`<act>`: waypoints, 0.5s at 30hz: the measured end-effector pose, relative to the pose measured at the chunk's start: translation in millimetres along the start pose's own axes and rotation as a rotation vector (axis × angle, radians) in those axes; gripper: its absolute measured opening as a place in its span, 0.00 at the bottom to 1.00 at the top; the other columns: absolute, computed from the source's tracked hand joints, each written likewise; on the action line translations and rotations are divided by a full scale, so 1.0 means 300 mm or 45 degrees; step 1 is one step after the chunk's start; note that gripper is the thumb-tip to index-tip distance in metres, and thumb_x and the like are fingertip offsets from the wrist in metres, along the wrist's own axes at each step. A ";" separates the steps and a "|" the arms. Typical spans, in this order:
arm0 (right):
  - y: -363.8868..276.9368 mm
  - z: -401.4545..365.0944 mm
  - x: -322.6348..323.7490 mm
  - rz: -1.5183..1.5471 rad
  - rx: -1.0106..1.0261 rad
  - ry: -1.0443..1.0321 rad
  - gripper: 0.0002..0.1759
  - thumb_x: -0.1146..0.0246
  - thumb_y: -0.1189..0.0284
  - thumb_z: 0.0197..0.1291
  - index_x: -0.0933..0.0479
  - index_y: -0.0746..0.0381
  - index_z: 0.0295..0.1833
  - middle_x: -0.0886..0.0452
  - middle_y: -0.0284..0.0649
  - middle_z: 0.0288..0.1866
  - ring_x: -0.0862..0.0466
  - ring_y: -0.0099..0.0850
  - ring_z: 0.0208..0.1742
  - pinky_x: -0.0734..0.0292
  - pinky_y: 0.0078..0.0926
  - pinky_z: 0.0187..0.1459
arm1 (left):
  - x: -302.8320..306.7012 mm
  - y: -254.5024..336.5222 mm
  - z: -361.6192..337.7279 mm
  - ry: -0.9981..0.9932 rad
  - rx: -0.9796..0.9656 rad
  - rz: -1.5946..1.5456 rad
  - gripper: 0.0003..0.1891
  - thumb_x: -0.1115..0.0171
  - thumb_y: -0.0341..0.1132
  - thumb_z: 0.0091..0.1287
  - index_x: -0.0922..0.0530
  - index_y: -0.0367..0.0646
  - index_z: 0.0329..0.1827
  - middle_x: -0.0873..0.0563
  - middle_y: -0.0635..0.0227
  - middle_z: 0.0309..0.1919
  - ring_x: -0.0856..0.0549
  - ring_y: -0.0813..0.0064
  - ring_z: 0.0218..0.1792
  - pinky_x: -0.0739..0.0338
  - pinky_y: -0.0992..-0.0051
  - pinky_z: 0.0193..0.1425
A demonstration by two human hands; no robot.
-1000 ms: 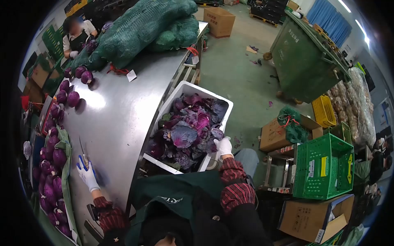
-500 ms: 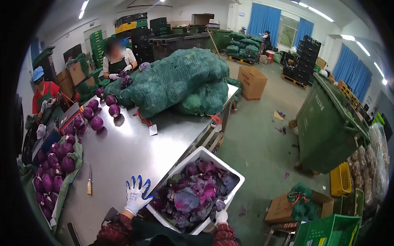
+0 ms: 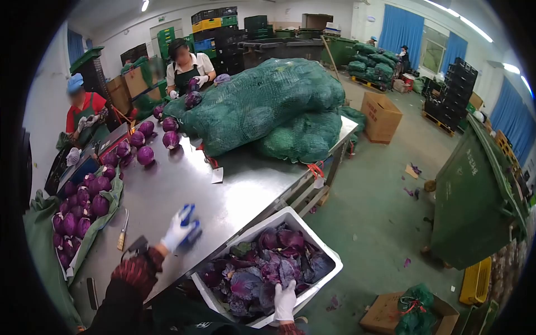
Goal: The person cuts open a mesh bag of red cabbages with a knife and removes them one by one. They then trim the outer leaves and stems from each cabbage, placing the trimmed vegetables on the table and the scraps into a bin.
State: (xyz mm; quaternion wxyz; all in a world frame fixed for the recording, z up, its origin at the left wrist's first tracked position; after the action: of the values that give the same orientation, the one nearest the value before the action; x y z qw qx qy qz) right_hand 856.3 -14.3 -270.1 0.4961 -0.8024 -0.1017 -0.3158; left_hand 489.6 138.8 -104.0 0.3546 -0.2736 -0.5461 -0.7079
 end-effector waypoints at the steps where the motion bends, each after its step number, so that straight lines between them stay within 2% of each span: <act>1: 0.146 0.034 -0.056 0.206 -0.031 -0.001 0.35 0.38 0.56 0.60 0.34 0.72 0.64 0.19 0.64 0.45 0.18 0.59 0.46 0.24 0.48 0.49 | -0.033 -0.049 0.122 0.108 0.054 -0.158 0.29 0.35 0.39 0.64 0.30 0.47 0.70 0.30 0.55 0.68 0.28 0.57 0.65 0.32 0.59 0.69; 2: 0.098 -0.008 0.032 -0.054 -0.001 0.036 0.31 0.39 0.58 0.59 0.31 0.72 0.59 0.19 0.64 0.44 0.18 0.60 0.45 0.24 0.49 0.48 | -0.072 -0.149 0.258 0.175 0.068 -0.334 0.31 0.34 0.42 0.64 0.32 0.51 0.71 0.31 0.53 0.68 0.29 0.53 0.66 0.36 0.59 0.71; 3: 0.137 -0.021 0.054 -0.128 -0.009 0.075 0.26 0.38 0.59 0.58 0.27 0.71 0.52 0.18 0.62 0.38 0.19 0.61 0.43 0.24 0.50 0.46 | -0.105 -0.251 0.397 0.243 0.082 -0.511 0.33 0.34 0.45 0.64 0.33 0.54 0.72 0.31 0.51 0.69 0.30 0.50 0.67 0.39 0.60 0.72; 4: 0.147 -0.044 0.095 -0.020 -0.039 0.119 0.23 0.37 0.59 0.58 0.24 0.70 0.46 0.17 0.57 0.31 0.16 0.53 0.33 0.21 0.44 0.38 | -0.130 -0.310 0.536 0.337 -0.138 -0.482 0.33 0.35 0.45 0.64 0.34 0.54 0.73 0.31 0.51 0.69 0.31 0.51 0.67 0.38 0.60 0.72; 5: 0.191 -0.082 0.137 0.051 -0.069 -0.076 0.17 0.39 0.60 0.66 0.23 0.61 0.52 0.17 0.53 0.50 0.17 0.47 0.48 0.24 0.44 0.51 | -0.123 -0.338 0.655 0.428 -0.357 -0.449 0.33 0.36 0.45 0.65 0.35 0.54 0.73 0.32 0.52 0.69 0.31 0.52 0.67 0.38 0.61 0.72; 6: 0.145 -0.141 0.175 0.468 0.025 0.152 0.12 0.40 0.69 0.67 0.24 0.66 0.50 0.17 0.48 0.42 0.18 0.46 0.40 0.24 0.45 0.44 | -0.059 -0.240 0.725 0.432 -0.241 -0.323 0.34 0.35 0.47 0.64 0.34 0.54 0.73 0.32 0.52 0.69 0.30 0.52 0.67 0.37 0.62 0.72; 7: 0.235 -0.129 0.147 0.357 -0.071 0.135 0.08 0.40 0.73 0.67 0.25 0.67 0.47 0.20 0.41 0.33 0.23 0.33 0.30 0.25 0.35 0.33 | 0.011 -0.094 0.780 0.433 -0.128 -0.200 0.34 0.34 0.48 0.63 0.34 0.54 0.73 0.32 0.52 0.69 0.30 0.53 0.67 0.37 0.63 0.71; 9: 0.542 -0.070 0.050 0.632 -0.290 0.110 0.07 0.40 0.75 0.67 0.25 0.66 0.46 0.24 0.36 0.30 0.29 0.25 0.26 0.30 0.26 0.26 | 0.060 0.033 0.907 0.559 -0.098 0.002 0.36 0.32 0.50 0.61 0.34 0.54 0.73 0.32 0.51 0.69 0.30 0.53 0.67 0.36 0.64 0.71; 12: 0.416 -0.117 0.123 0.439 -0.289 0.091 0.08 0.39 0.74 0.66 0.25 0.65 0.48 0.24 0.36 0.30 0.30 0.22 0.23 0.33 0.24 0.23 | 0.121 0.138 1.065 0.579 -0.060 0.033 0.39 0.31 0.52 0.58 0.34 0.56 0.73 0.32 0.53 0.70 0.31 0.55 0.69 0.36 0.65 0.72; 13: 0.204 -0.150 0.199 0.331 -0.344 0.119 0.09 0.38 0.70 0.65 0.24 0.64 0.46 0.24 0.36 0.28 0.29 0.23 0.22 0.33 0.25 0.22 | 0.130 0.137 1.110 0.546 -0.038 0.018 0.39 0.33 0.55 0.58 0.35 0.56 0.73 0.33 0.54 0.71 0.32 0.55 0.70 0.37 0.64 0.72; 15: 0.153 -0.173 0.212 0.737 -0.562 0.042 0.12 0.38 0.66 0.65 0.23 0.65 0.44 0.22 0.36 0.27 0.28 0.23 0.21 0.34 0.26 0.21 | 0.132 0.125 1.196 0.562 -0.077 0.224 0.40 0.36 0.59 0.59 0.36 0.59 0.74 0.35 0.56 0.72 0.35 0.55 0.72 0.39 0.65 0.74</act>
State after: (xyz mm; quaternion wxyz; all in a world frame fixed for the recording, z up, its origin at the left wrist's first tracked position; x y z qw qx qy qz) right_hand 906.6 -90.8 -249.2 0.3814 -0.8805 0.2084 -0.1894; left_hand 495.9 471.9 39.6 0.5174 -0.1694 -0.4078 -0.7330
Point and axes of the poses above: each hand's wrist, its own z-axis towards the middle knuckle, its own x-axis out of the back of the hand, y = z × x, the point moved 1 cm from there along z, towards the middle knuckle
